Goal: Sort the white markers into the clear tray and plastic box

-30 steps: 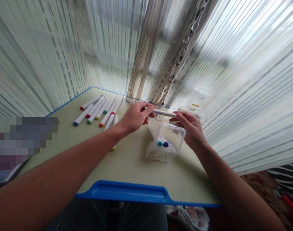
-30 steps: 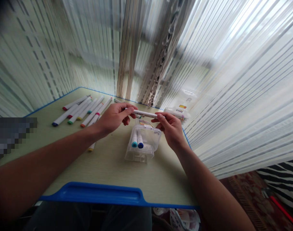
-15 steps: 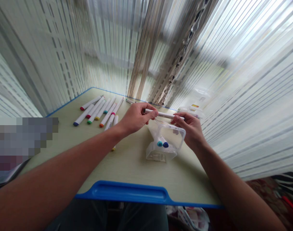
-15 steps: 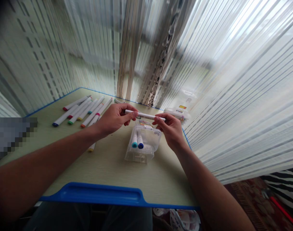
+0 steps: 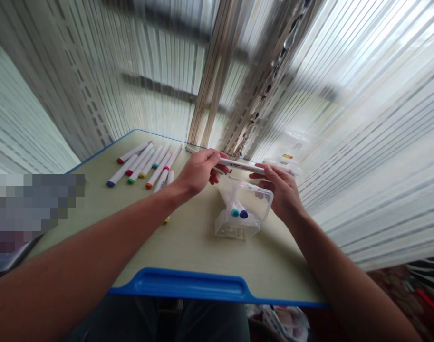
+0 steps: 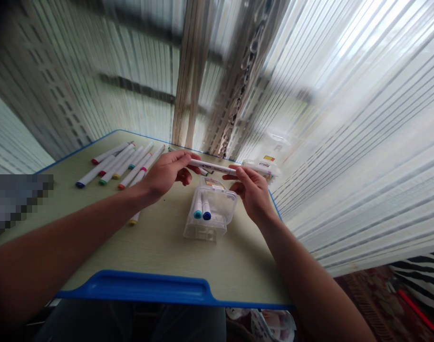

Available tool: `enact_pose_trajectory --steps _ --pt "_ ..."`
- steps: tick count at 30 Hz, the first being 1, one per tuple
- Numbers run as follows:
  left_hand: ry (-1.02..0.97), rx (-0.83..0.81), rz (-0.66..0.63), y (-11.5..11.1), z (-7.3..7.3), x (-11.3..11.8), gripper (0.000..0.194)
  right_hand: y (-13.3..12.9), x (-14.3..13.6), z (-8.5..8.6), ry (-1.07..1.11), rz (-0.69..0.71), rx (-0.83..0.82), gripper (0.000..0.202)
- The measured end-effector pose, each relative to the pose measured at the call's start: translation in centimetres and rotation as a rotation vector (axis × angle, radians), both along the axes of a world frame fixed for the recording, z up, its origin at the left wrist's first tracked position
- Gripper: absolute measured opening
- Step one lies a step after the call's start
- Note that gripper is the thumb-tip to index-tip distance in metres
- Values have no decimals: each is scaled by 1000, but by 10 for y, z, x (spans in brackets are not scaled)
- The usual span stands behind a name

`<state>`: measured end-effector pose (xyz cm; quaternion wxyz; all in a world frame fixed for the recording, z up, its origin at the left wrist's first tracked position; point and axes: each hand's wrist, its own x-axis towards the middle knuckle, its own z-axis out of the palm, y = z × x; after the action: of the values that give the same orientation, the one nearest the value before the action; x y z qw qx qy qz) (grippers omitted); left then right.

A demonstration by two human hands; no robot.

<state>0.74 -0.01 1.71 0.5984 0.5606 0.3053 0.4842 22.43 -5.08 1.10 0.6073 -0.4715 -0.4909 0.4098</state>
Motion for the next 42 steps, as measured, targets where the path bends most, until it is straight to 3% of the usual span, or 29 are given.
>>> enact_pose_trajectory --steps 10,18,23,31,42 --pt "18 -1 -10 1 -1 0 23 2 3 -2 19 16 29 32" --pt "90 163 -21 2 -4 -2 13 5 6 -5 -13 -25 81 30" --pt "110 228 -36 3 -8 -4 26 5 5 -6 -30 -14 91 30" --pt "162 255 8 2 -5 -3 29 3 5 -5 -45 -23 67 29" --pt "115 173 45 4 -5 -1 12 1 3 -3 -62 -20 34 29"
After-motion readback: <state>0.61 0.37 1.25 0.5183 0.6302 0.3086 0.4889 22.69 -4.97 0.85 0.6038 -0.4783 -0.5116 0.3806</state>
